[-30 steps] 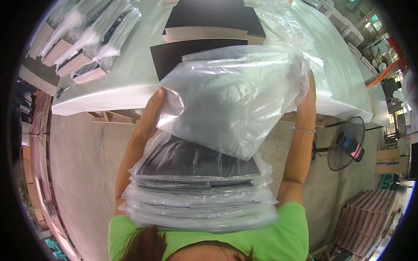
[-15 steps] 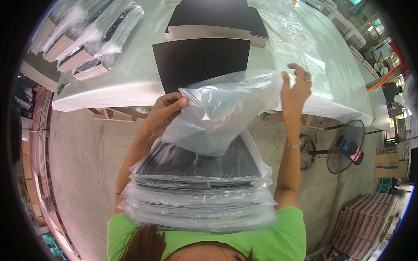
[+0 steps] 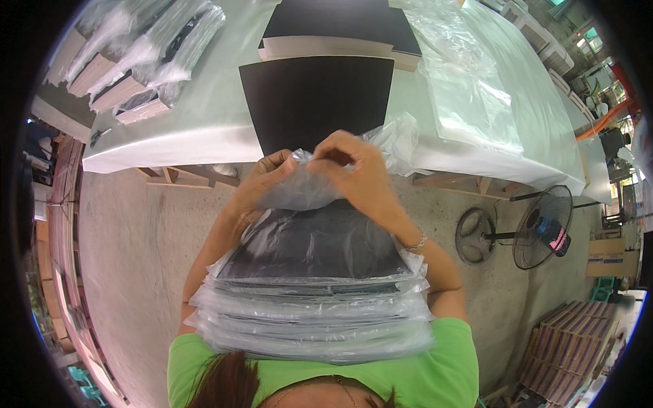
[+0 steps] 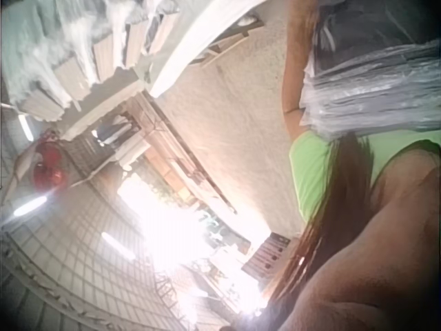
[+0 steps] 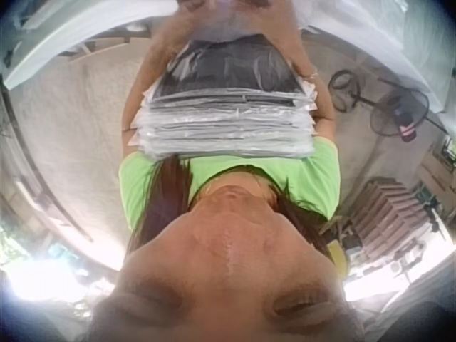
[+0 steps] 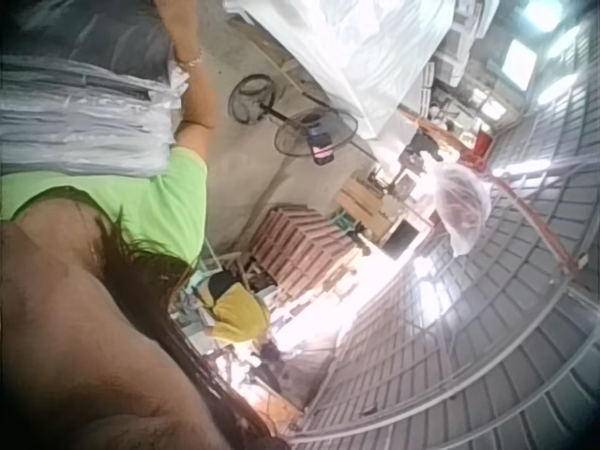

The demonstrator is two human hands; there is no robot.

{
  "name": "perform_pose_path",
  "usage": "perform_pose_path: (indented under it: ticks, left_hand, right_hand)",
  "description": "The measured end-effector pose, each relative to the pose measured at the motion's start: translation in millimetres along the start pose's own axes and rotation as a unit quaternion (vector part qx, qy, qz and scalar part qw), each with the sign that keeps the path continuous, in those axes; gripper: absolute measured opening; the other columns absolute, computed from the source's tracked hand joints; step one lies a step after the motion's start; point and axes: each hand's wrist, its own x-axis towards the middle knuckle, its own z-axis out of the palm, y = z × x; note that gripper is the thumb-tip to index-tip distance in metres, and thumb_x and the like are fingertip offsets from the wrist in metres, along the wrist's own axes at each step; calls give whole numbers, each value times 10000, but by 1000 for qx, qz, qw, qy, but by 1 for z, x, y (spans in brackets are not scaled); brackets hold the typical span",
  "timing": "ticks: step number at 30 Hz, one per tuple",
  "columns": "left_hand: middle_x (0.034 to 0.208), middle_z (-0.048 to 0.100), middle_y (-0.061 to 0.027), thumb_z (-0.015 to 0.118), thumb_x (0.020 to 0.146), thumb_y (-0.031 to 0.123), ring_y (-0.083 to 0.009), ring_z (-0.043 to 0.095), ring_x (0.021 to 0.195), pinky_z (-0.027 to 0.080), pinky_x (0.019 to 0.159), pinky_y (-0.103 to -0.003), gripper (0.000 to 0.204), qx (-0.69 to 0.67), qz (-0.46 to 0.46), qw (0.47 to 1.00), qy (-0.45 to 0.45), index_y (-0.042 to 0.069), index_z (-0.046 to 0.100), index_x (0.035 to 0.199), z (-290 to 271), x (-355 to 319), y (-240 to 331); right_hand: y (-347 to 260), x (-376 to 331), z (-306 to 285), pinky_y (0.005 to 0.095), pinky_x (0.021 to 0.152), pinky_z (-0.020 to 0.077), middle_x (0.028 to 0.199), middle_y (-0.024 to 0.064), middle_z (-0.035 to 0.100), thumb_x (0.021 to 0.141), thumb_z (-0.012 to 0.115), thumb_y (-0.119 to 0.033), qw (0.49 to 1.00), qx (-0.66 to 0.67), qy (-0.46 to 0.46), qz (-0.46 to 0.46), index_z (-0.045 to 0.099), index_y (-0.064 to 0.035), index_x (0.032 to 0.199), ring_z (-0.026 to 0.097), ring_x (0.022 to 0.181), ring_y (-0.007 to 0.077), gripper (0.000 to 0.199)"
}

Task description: The person wraps black rectangular folders in plastic sleeves by hand, smoothing the plastic over the folders and stacking them.

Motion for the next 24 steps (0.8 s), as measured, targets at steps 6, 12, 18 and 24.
perform_pose_path:
  ticks: [6,12,18,24]
  left_hand:
    - [875,612,-6,589,857,287,-89,592,802,505,755,-244,240,-143,-66,987,38,70,594,959,-15,-6,-2]
    - [913,618,-32,568,873,233,-99,607,807,522,741,-224,235,-254,-1,967,30,40,572,1007,-36,-6,6]
    - [792,610,4,610,850,231,-38,552,684,460,597,-168,174,-45,11,999,26,60,620,878,-13,-6,5]
    - [741,594,14,665,810,238,-23,505,616,382,526,-165,179,-31,-1,999,-32,68,628,853,17,-12,21]
  right_hand:
    - [51,-22,-70,183,590,365,740,-39,506,849,563,-138,966,90,232,64,573,-17,875,440,656,41,124]
    - [234,-218,-294,341,826,458,999,119,600,795,579,-93,874,-97,460,122,558,26,1036,574,922,243,271]
    - [118,-152,-276,278,700,463,759,19,579,875,507,-255,797,97,592,-70,585,-57,1001,557,720,159,247]
    - [-2,-38,-96,142,475,347,879,-21,564,810,589,-59,954,-153,257,0,595,-60,975,466,603,31,165]
